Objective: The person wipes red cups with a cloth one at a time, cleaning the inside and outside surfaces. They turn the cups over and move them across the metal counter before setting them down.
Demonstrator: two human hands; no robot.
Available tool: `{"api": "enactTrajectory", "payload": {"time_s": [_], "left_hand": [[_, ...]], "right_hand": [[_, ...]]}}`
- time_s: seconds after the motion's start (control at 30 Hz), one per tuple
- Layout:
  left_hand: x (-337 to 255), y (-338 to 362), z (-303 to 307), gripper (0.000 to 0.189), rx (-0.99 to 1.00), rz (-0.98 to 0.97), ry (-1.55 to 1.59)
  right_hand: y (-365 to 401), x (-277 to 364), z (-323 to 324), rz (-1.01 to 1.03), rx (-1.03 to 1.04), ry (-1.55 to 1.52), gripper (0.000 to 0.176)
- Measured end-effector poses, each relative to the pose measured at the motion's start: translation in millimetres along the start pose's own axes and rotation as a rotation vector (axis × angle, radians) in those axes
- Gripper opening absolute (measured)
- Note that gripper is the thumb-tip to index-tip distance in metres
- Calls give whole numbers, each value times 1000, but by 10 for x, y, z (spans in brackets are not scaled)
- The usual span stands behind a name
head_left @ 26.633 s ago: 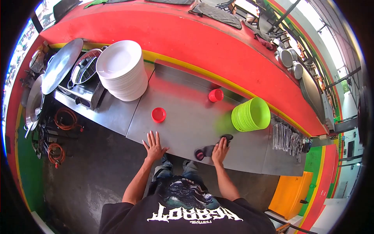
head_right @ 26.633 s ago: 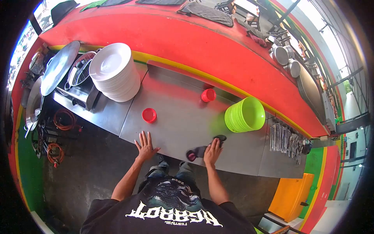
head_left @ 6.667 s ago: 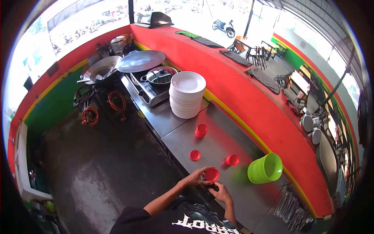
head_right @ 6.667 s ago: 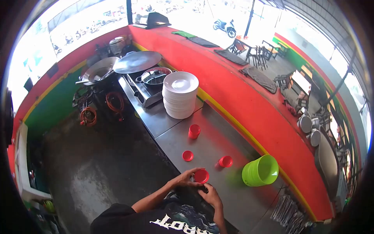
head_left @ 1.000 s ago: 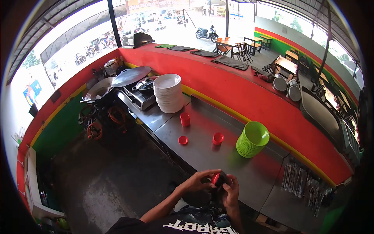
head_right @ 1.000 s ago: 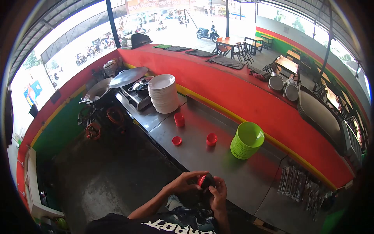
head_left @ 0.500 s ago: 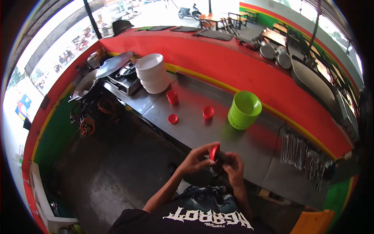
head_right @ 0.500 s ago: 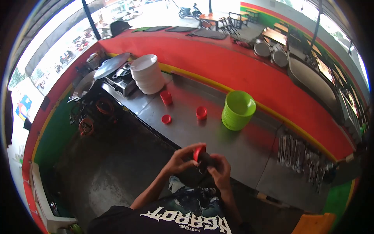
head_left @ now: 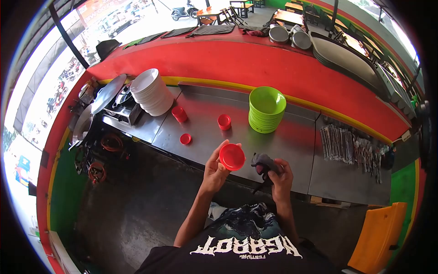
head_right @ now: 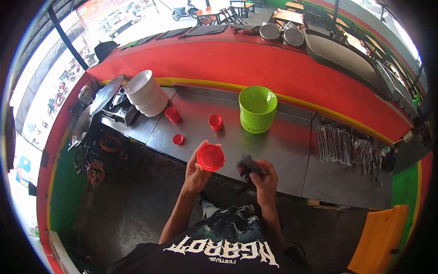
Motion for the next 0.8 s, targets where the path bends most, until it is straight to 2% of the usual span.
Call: {"api": "enactTrajectory", "payload": {"time_s": [0.07, 0.17, 0.27, 0.37, 0.47, 0.57, 0.67, 0.8], "left_hand": [[43, -20, -19, 85, 46, 42, -52], [48, -30, -81, 79, 127, 136, -155], [-9, -31, -195, 76, 160, 285, -195], [-101, -43, -234, 71, 217, 306, -374], [-151, -12, -217, 72, 188, 388, -352], [-209, -1, -213, 72, 197, 415, -386], [-248, 13, -179, 70, 201, 441, -436], [-280, 38, -179, 67, 214, 354, -565]], "right_hand": [[-10, 100, -64, 10, 19, -18, 43], [-6, 243, -203, 133, 79, 79, 40], [3, 217, -255, 146, 229, 159, 40], [-14, 196, -236, 123, 331, 233, 41], [-15, 280, -259, 90, 370, 262, 43], [17, 217, -293, 45, 348, 269, 42], [-11, 280, -377, 132, 366, 545, 38], [-33, 233, -411, 172, 352, 665, 36]]}}
Point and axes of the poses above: each hand's wrist, its own y-axis away from the middle knuckle, its own z-axis out of the back of the hand, x = y × z, the point moved 1 cm from there along -y, towards the middle knuckle, and after that the axes turned 10 degrees about x, right-handed, at the moved point
